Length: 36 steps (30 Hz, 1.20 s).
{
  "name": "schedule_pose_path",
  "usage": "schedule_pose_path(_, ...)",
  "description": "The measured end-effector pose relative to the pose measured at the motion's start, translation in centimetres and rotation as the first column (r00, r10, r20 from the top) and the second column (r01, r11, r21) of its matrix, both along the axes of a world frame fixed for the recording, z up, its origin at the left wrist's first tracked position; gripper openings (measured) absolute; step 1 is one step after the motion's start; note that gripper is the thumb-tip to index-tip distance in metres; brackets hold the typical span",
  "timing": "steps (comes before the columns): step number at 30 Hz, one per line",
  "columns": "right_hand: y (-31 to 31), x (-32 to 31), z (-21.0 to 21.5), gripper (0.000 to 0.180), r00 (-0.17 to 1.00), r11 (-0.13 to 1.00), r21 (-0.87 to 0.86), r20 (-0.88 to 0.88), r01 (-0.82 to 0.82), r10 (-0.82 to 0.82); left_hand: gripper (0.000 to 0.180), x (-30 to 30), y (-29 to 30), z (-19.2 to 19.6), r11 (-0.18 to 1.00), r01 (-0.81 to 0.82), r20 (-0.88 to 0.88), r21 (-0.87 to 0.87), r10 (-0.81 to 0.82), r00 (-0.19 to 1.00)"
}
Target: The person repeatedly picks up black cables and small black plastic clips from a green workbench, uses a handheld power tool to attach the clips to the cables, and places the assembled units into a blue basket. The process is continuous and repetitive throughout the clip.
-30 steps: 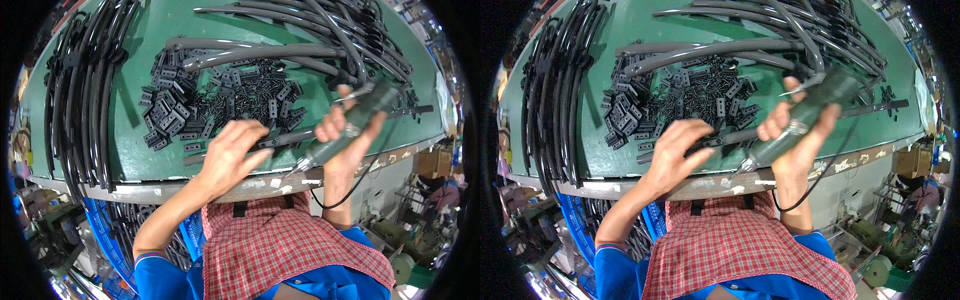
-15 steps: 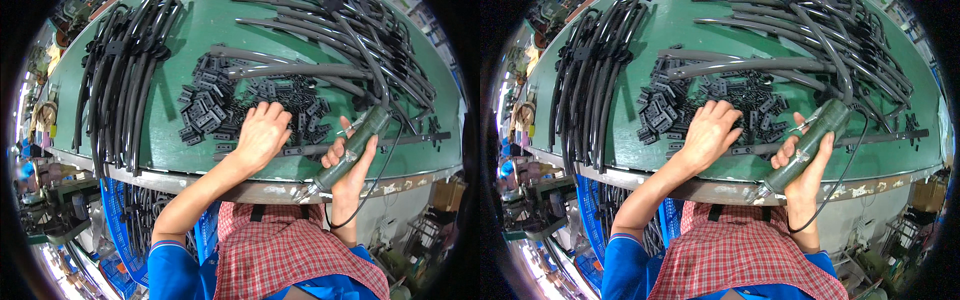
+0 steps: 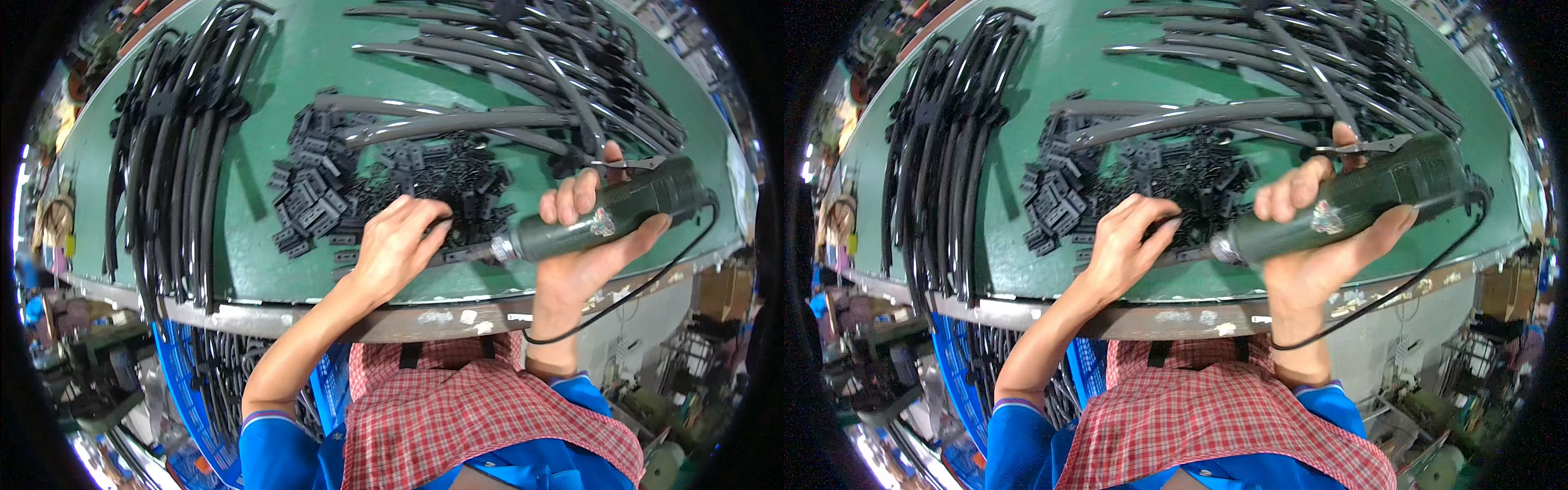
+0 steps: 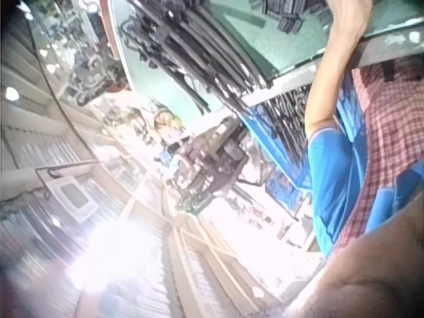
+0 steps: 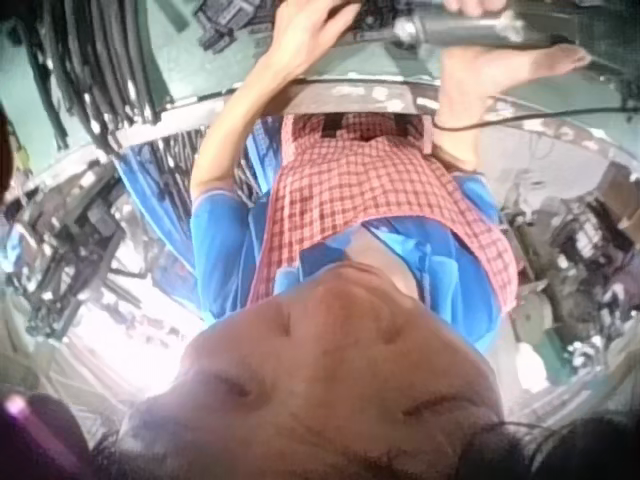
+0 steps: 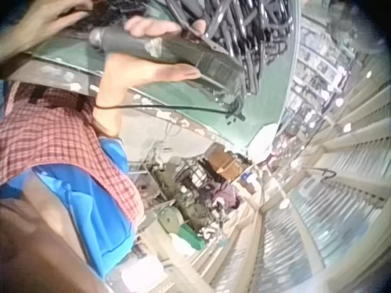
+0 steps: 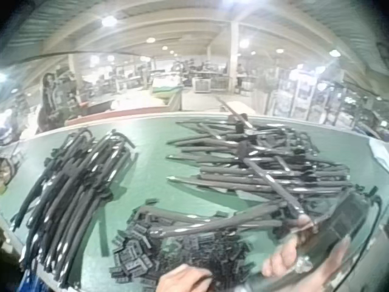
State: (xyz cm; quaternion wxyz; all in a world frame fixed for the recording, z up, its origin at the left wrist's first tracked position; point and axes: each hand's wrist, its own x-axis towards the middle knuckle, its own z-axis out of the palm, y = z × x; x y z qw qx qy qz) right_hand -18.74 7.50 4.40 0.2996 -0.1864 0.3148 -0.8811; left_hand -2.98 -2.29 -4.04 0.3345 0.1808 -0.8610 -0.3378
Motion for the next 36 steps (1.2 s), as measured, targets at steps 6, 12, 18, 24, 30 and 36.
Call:
schedule_pose_path(6,-1.0,0.4,0.0,0.093,0.97,0.982,-0.15,-0.196,0.113,-0.142,0.018,0.1,0.0,0.2,0.984,0.059,-0.011,0.171,-0.058,0.998)
schedule_pose_path(12,-1.0,0.0,-0.5,0.093,0.98,0.985,-0.146,-0.164,0.091,-0.115,0.018,0.1,0.0,0.3,0.985,0.082,0.0,0.154,-0.083,0.997)
schedule_pose_path(18,-0.8,-0.6,-1.0,0.091,0.993,0.985,-0.146,-0.061,0.089,-0.098,0.022,-0.1,0.1,0.2,0.995,0.098,-0.012,-0.026,-0.098,0.995)
schedule_pose_path(24,-0.6,-0.8,-1.2,0.087,0.996,0.99,-0.14,-0.077,0.03,-0.041,0.026,-0.2,0.4,0.4,0.982,0.13,0.029,-0.136,-0.127,0.991)
schedule_pose_path(30,-0.3,-0.9,-1.1,0.087,0.991,0.984,-0.17,-0.131,-0.046,0.023,0.026,0.0,0.4,0.4,0.977,0.192,0.01,-0.09,-0.192,0.981)
schedule_pose_path(36,0.7,0.0,0.0,0.09,0.978,0.975,-0.207,-0.205,-0.081,0.038,0.032,1.8,1.3,0.9,0.981,0.181,0.195,-0.077,-0.163,0.967)
